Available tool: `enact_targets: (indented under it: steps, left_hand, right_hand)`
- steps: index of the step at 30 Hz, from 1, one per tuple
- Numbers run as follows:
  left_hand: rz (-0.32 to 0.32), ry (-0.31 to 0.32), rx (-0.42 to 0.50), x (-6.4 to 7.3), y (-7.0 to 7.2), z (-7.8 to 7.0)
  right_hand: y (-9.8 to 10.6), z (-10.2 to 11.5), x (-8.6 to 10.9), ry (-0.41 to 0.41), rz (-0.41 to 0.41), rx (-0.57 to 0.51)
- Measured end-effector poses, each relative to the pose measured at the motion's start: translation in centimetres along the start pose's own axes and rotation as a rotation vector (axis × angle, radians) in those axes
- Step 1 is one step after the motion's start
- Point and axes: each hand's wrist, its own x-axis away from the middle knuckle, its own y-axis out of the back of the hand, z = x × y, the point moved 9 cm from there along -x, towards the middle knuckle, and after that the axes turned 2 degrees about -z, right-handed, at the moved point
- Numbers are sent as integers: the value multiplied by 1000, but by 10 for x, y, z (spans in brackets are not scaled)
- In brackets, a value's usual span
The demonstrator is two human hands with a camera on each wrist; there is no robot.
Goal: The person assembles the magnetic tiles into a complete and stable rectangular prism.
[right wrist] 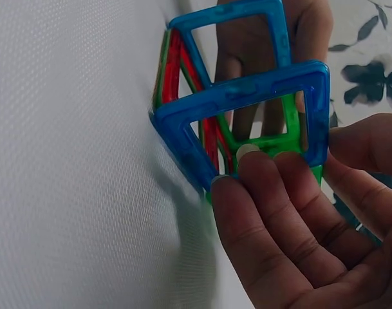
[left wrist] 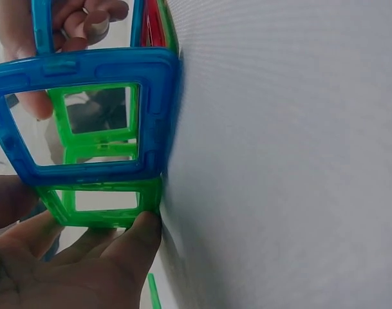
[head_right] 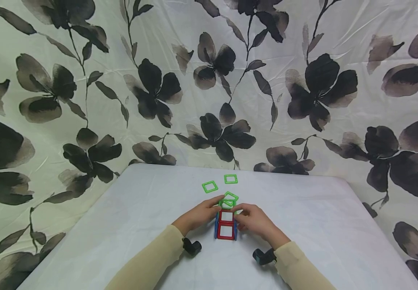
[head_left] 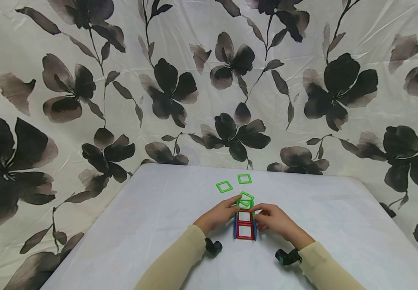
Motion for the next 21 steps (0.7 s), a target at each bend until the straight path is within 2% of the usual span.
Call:
enact_targets:
  steps: [6, 9, 15, 21]
  left_hand:
    - [0, -10, -1, -1, -2, -2]
    - [7, -2, 0, 0, -5, -5]
    - [11, 11, -27, 0, -12, -11]
    - [30, 17, -30, -6, -21, -13]
  right_hand:
    - [0, 1, -1, 32, 37, 1]
    - [4, 3, 0, 43, 28, 19]
    - [25, 7, -4, 26, -102, 100]
    - [44, 11, -10, 56, -238, 318]
